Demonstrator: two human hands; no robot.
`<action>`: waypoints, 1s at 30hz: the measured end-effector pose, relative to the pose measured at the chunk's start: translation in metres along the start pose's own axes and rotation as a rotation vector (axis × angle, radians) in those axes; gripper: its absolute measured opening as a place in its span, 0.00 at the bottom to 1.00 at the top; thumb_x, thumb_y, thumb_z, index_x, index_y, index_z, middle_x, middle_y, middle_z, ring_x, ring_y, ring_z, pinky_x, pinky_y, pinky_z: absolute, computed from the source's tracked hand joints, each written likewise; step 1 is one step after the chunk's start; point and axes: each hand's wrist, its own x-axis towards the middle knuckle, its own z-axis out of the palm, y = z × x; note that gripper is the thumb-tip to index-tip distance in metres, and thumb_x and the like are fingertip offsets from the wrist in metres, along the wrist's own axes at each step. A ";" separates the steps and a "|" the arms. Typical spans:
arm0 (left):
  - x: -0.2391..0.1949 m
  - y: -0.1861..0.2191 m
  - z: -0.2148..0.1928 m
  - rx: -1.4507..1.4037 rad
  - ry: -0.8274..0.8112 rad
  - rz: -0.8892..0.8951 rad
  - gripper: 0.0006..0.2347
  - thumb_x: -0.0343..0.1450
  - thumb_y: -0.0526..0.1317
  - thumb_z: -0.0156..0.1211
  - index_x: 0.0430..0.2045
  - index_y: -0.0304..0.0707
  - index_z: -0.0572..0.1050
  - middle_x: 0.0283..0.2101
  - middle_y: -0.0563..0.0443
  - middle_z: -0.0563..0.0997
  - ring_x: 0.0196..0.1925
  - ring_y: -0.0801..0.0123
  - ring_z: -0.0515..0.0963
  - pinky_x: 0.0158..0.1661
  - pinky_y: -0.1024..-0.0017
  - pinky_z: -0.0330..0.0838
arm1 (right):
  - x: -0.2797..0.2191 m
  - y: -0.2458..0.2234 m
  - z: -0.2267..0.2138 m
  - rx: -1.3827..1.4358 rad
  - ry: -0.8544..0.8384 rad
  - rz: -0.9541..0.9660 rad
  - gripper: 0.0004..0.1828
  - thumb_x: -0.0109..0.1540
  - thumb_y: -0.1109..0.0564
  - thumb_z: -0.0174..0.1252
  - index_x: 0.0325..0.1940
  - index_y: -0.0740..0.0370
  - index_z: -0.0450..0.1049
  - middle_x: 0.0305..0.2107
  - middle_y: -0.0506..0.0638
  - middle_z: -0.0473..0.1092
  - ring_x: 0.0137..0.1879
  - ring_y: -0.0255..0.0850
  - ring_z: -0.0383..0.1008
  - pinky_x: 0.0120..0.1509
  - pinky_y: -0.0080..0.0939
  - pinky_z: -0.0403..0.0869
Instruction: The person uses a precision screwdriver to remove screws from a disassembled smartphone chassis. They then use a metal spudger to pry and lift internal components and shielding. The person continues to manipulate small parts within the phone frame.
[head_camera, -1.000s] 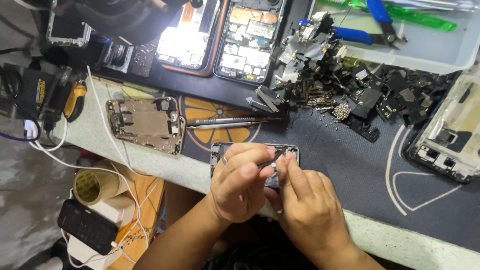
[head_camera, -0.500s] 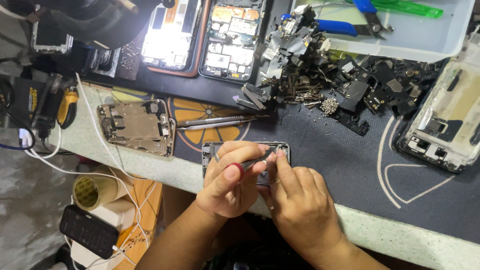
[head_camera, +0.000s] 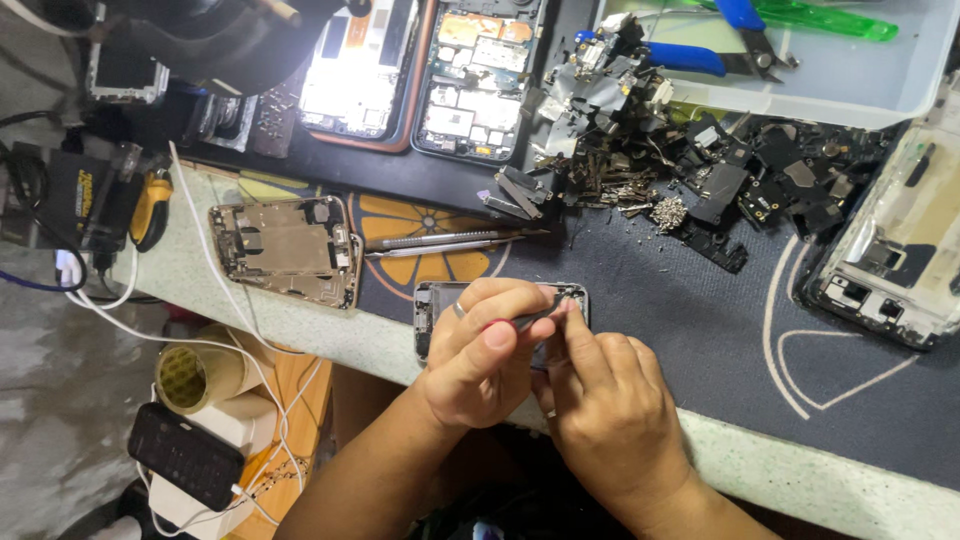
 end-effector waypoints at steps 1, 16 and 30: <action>0.000 -0.001 0.000 0.005 0.010 0.016 0.29 0.73 0.21 0.63 0.66 0.41 0.56 0.46 0.35 0.78 0.41 0.50 0.83 0.41 0.59 0.82 | 0.000 -0.001 0.000 -0.002 0.003 0.008 0.18 0.57 0.56 0.64 0.45 0.74 0.77 0.50 0.60 0.72 0.44 0.49 0.72 0.53 0.51 0.72; -0.001 -0.004 -0.001 0.033 0.044 0.052 0.28 0.68 0.19 0.67 0.60 0.34 0.59 0.43 0.32 0.79 0.39 0.48 0.83 0.39 0.58 0.82 | 0.000 -0.005 0.003 -0.028 0.000 0.002 0.19 0.56 0.56 0.65 0.46 0.71 0.75 0.52 0.60 0.71 0.43 0.49 0.71 0.51 0.51 0.71; -0.002 -0.002 0.000 0.105 0.041 0.085 0.27 0.71 0.20 0.64 0.60 0.35 0.58 0.42 0.34 0.79 0.38 0.50 0.83 0.37 0.60 0.81 | -0.003 -0.003 0.003 -0.038 0.015 -0.013 0.20 0.57 0.55 0.64 0.47 0.73 0.75 0.53 0.61 0.71 0.44 0.49 0.71 0.52 0.51 0.71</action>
